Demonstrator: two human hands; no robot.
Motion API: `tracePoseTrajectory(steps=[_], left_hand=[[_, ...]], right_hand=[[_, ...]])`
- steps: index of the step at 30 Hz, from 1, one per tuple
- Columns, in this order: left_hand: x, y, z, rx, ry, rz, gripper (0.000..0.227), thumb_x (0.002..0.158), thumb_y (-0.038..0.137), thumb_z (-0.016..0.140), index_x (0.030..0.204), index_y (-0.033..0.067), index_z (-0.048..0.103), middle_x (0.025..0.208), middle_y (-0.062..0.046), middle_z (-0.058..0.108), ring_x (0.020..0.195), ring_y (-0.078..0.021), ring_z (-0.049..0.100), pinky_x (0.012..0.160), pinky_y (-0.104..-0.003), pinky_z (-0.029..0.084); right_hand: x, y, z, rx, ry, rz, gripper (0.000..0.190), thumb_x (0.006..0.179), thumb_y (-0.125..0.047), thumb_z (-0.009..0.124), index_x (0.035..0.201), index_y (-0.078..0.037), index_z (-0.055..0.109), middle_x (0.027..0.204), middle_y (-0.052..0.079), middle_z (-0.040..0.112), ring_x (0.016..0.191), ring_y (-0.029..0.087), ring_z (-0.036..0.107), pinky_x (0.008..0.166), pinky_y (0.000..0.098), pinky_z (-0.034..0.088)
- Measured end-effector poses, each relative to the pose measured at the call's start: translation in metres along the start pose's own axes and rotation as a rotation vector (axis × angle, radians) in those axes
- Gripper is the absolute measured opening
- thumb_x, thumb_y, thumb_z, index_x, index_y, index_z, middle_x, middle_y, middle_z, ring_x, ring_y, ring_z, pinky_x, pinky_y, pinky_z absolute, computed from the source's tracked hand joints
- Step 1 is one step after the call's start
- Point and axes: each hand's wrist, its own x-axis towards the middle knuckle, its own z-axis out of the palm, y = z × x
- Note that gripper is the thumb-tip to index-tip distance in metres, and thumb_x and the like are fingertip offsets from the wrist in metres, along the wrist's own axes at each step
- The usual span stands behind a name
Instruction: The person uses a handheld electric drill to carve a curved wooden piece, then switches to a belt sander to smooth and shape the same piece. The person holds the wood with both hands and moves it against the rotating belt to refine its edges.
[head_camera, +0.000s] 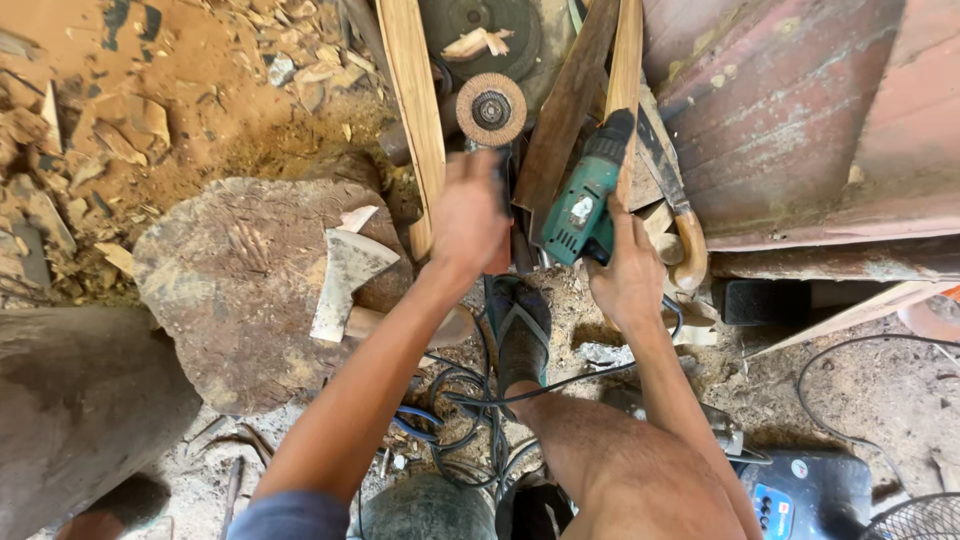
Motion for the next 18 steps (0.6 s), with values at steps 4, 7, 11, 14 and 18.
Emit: tracePoseTrajectory(steps=[4,7,11,14,18], left_hand=[[0.042,0.051,0.052,0.056,-0.130,0.124,0.050,0.087,-0.007,0.063,0.134,0.0015,0.050,0.123,-0.025,0.057,0.116,-0.0422,0.059,0.090,-0.045,0.060],[0.057,0.064,0.088,0.125,-0.003,0.043,0.055,0.083,-0.002,0.066,0.135,0.0008,0.046,0.118,-0.030,0.054,0.111,-0.0459,0.057,0.084,-0.049,0.058],[0.071,0.064,0.100,-0.003,-0.019,-0.097,0.067,0.078,0.005,0.071,0.139,0.0025,0.044,0.118,-0.029,0.055,0.108,-0.0449,0.059,0.088,-0.051,0.055],[0.081,0.061,0.073,-0.377,-0.069,-0.187,0.064,0.082,0.013,0.075,0.141,0.0025,0.052,0.119,-0.028,0.066,0.112,-0.0393,0.066,0.098,-0.045,0.054],[0.063,0.054,0.013,-1.002,-0.217,-0.433,0.071,0.086,0.010,0.071,0.149,0.0031,0.040,0.128,-0.018,0.065,0.109,-0.0279,0.071,0.092,-0.039,0.059]], right_hand=[[-0.013,0.007,-0.012,0.048,0.050,0.071,0.087,0.076,-0.006,0.080,0.155,-0.009,0.041,0.126,0.020,0.064,0.103,0.043,0.069,0.088,0.0507,0.056],[-0.020,0.019,-0.018,0.045,0.085,0.060,0.091,0.071,-0.009,0.083,0.151,-0.006,0.041,0.129,0.023,0.063,0.106,0.044,0.067,0.087,0.0507,0.055],[-0.028,0.034,-0.022,0.090,0.065,0.088,0.094,0.071,-0.011,0.086,0.152,-0.005,0.039,0.131,0.022,0.063,0.112,0.042,0.066,0.093,0.0490,0.054],[-0.030,0.033,-0.020,0.143,0.095,0.049,0.092,0.073,-0.009,0.085,0.153,-0.004,0.040,0.133,0.022,0.064,0.116,0.041,0.066,0.097,0.0479,0.053],[-0.023,0.028,-0.019,0.090,0.062,0.028,0.094,0.070,-0.009,0.086,0.152,-0.002,0.039,0.130,0.024,0.062,0.111,0.044,0.065,0.091,0.0499,0.052]])
